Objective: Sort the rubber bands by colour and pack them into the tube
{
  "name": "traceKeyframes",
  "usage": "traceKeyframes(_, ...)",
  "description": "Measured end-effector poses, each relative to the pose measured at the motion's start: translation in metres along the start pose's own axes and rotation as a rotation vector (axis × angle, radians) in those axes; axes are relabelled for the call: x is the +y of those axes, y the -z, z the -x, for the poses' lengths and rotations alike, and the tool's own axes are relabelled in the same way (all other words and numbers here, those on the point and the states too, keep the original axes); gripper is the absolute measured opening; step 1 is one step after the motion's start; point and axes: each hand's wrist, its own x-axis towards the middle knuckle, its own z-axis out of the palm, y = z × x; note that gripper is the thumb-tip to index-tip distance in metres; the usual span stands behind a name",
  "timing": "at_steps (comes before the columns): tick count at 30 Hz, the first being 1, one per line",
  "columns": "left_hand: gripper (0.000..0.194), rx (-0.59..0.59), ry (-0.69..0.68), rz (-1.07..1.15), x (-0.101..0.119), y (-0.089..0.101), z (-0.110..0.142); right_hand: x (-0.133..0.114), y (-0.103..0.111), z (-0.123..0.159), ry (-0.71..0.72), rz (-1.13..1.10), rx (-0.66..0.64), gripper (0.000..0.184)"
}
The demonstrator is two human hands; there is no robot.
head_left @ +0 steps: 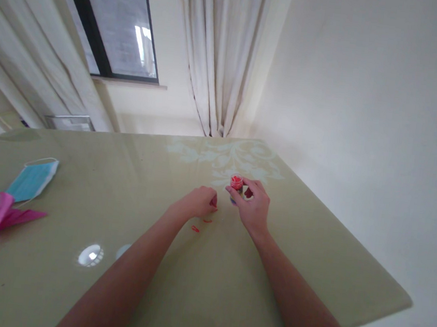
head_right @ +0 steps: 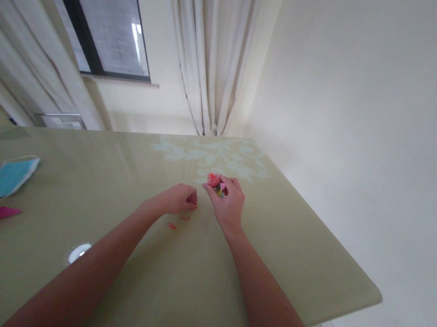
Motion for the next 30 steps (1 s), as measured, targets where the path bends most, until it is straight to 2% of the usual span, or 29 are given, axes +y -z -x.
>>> traceKeyframes(6, 0.020, -0.008, 0.045, -0.096, -0.002, -0.005, 0.003, 0.001, -0.001, 0.000, -0.005, 0.006, -0.017, 0.034)
traceKeyframes(10, 0.023, -0.022, 0.025, -0.116, -0.004, -0.007, 0.003, 0.001, -0.001, 0.000, -0.005, 0.002, -0.017, 0.035)
traceKeyframes(19, 0.023, -0.025, 0.005, -0.045, -0.007, 0.006, 0.006, 0.000, 0.000, 0.001, -0.010, -0.010, -0.025, 0.033)
traceKeyframes(27, 0.020, -0.022, -0.002, -0.036, -0.007, 0.007, 0.009, 0.001, -0.001, 0.001, -0.008, 0.000, -0.026, 0.034)
traceKeyframes(30, 0.021, -0.063, -0.023, -0.039, -0.006, 0.009, 0.012, 0.000, -0.001, 0.001, -0.008, 0.001, -0.026, 0.034)
